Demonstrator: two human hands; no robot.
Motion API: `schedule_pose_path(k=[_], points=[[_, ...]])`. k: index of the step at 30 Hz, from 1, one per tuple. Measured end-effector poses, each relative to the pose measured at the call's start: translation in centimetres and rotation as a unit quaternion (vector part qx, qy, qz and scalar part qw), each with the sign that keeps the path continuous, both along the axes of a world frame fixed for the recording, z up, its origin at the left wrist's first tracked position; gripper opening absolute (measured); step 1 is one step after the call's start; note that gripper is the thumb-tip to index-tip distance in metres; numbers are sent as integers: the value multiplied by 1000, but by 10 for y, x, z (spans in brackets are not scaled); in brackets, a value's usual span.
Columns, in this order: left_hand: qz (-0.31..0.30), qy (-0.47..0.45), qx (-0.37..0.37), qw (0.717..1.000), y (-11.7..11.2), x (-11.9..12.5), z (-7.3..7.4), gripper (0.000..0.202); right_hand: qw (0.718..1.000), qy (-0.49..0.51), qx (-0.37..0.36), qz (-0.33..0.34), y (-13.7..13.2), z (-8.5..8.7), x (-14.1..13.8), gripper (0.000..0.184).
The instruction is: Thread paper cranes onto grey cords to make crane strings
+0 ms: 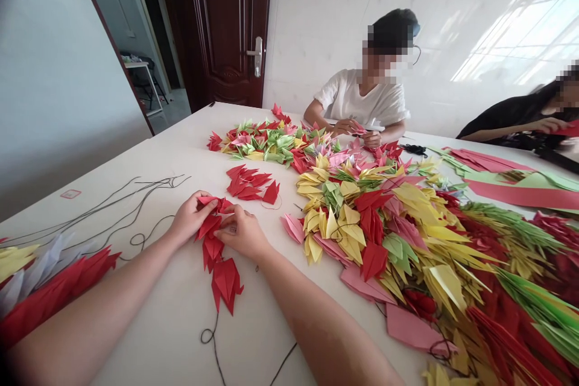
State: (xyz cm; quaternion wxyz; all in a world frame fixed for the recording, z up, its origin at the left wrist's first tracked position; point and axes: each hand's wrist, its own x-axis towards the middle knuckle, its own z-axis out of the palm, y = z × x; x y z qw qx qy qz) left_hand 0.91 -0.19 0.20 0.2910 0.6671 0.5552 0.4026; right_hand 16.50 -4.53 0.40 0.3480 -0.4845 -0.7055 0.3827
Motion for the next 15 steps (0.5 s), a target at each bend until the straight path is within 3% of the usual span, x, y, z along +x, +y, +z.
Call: schedule_pose_path(k=[9,15], points=[[-17,4,14,1000,2,0,-3,24,996,-46,65,-25,-6,0,-4,39],[-24,-8,13,1000,3,-1,-4,27,999,-16,32,-16,-5,-3,-5,39]])
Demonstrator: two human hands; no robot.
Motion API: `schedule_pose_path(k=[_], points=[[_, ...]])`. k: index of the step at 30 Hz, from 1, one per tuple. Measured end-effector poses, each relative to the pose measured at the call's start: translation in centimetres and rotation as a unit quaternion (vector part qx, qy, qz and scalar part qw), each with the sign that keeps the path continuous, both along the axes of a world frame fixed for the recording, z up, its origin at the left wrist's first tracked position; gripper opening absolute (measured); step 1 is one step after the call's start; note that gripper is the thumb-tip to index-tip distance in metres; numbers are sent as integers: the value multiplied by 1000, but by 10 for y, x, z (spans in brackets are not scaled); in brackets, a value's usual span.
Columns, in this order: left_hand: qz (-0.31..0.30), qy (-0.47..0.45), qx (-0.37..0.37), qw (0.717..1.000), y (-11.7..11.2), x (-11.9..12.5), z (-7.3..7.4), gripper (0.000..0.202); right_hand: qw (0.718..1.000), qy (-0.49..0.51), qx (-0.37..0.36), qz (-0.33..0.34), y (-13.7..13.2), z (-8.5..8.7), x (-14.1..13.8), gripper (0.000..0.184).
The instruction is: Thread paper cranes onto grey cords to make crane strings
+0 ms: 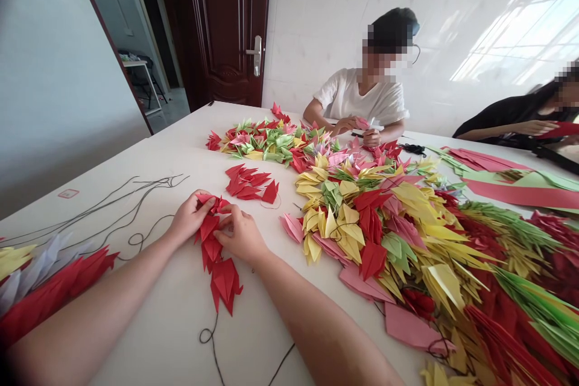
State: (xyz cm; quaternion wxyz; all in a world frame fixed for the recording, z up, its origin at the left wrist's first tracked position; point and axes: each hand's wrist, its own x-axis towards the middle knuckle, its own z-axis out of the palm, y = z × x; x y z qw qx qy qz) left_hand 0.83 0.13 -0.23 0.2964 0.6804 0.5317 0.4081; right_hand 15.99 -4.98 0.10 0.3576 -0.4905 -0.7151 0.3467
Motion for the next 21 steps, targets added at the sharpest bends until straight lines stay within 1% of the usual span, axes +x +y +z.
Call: schedule_pose_path(k=[5,7,12,17,21], points=[[-3,1,9,1000,-3,2,-1,27,1000,19,-5,15,-2,0,-6,39],[-3,7,9,1000,-4,3,0,26,999,37,-18,16,-3,0,-7,40],[10,1,13,1000,-4,4,2,25,994,97,-58,-9,-3,1,-8,37],[27,-4,9,1000,-5,4,3,26,995,70,-67,-7,-5,6,-9,36],[44,-24,22,998,-7,4,4,26,996,64,-54,-23,-5,4,-9,37]])
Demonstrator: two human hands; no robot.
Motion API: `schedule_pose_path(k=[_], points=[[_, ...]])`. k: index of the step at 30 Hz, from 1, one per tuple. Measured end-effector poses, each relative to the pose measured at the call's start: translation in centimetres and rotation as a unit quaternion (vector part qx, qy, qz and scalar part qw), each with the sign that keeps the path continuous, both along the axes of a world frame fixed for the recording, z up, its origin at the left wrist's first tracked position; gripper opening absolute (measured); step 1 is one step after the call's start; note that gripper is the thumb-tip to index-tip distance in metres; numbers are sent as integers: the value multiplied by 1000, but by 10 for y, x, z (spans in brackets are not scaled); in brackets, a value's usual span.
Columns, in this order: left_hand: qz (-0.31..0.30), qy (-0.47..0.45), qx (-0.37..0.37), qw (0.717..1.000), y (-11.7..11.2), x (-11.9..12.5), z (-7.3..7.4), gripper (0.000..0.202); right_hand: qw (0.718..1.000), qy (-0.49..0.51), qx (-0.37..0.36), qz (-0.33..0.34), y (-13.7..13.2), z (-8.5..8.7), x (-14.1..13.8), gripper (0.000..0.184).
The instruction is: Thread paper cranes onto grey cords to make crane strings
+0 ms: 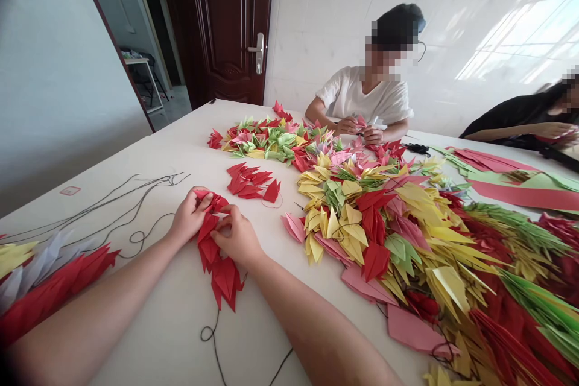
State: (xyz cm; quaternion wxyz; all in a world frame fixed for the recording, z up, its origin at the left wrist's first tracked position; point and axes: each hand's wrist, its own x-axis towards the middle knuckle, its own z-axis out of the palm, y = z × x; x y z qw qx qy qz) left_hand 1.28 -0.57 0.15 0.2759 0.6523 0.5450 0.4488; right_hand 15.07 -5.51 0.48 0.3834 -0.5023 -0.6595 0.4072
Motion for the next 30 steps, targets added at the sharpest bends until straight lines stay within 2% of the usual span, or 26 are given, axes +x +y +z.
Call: schedule_pose_path(k=[3,7,9,13,18,21,26,28,30], points=[[-2,-47,-12,999,0,0,-1,28,1000,19,-1,-10,2,-4,1,40],[-11,-154,-45,987,1,2,-3,32,998,60,-13,-17,4,-7,0,46],[-9,-174,-56,983,0,3,-2,33,996,80,-24,-25,3,-7,-2,52],[-10,-158,-68,985,-2,4,0,33,992,115,-35,-28,0,-7,-5,54],[38,-76,15,996,-1,1,0,26,989,142,-22,23,-1,-7,-4,45],[42,-54,16,998,1,0,-1,24,987,153,-24,46,-1,-7,-3,45],[52,-53,-2,997,7,-3,-7,22,992,127,-11,-21,2,-5,0,45],[72,-53,-7,996,10,-4,-9,19,991,123,4,-49,4,-5,2,44],[108,-39,27,993,11,-6,-9,24,989,130,11,-64,6,-7,5,43]])
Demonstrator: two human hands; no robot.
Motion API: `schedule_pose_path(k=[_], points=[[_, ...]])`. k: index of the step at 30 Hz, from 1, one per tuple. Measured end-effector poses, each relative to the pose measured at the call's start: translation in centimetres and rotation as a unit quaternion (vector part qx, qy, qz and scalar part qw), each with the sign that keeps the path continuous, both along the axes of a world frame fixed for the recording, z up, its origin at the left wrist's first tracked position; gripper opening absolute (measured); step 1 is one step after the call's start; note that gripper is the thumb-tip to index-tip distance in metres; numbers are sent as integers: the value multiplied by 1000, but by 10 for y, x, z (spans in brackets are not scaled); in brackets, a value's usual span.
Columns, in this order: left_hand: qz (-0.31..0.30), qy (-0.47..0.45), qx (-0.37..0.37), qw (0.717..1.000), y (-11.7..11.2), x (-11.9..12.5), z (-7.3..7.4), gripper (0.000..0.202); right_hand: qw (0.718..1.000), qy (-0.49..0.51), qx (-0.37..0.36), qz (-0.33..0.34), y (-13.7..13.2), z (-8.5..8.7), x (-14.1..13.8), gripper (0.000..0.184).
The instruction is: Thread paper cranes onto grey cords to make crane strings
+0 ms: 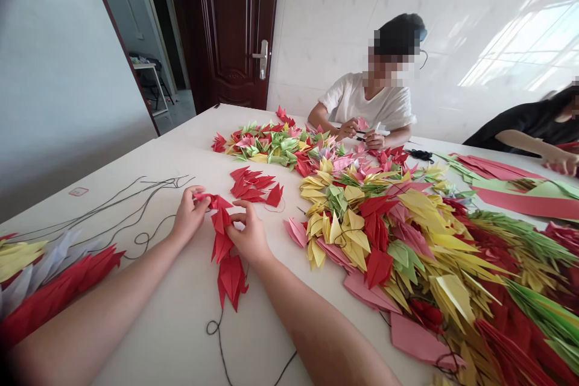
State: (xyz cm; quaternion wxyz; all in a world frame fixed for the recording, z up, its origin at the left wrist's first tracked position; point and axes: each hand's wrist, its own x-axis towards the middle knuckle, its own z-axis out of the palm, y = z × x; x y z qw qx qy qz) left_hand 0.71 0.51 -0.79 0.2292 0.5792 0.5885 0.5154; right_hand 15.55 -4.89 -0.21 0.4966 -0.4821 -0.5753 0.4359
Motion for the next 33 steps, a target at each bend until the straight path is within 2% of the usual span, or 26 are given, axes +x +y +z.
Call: schedule_pose_path(k=[2,3,5,8,10,12,15,19,24,29,33], points=[[22,33,77,996,-3,-1,3,30,1000,-1,4,-16,1,-1,2,42],[11,54,119,991,-6,-1,5,32,1000,-6,6,-24,2,-1,2,41],[-70,102,170,978,-14,0,10,35,999,-17,10,-36,1,-1,3,40],[-219,180,146,948,-23,2,14,47,999,-13,16,-34,0,2,3,39],[-267,189,101,940,-25,4,15,45,999,-10,14,-35,1,3,4,38],[-264,153,62,950,-24,5,14,33,999,-13,15,-39,2,1,5,36],[-229,104,31,968,-21,4,13,23,999,-3,29,-25,4,-4,6,33],[-226,119,42,966,-19,3,14,26,998,35,53,1,6,-10,5,32],[-182,101,28,978,-20,3,14,28,997,36,61,-10,6,-7,2,35],[-219,57,4,974,-19,5,13,28,998,4,45,-46,8,-5,4,31],[-257,14,-33,966,-19,5,15,28,1000,9,10,-11,10,-5,7,18]])
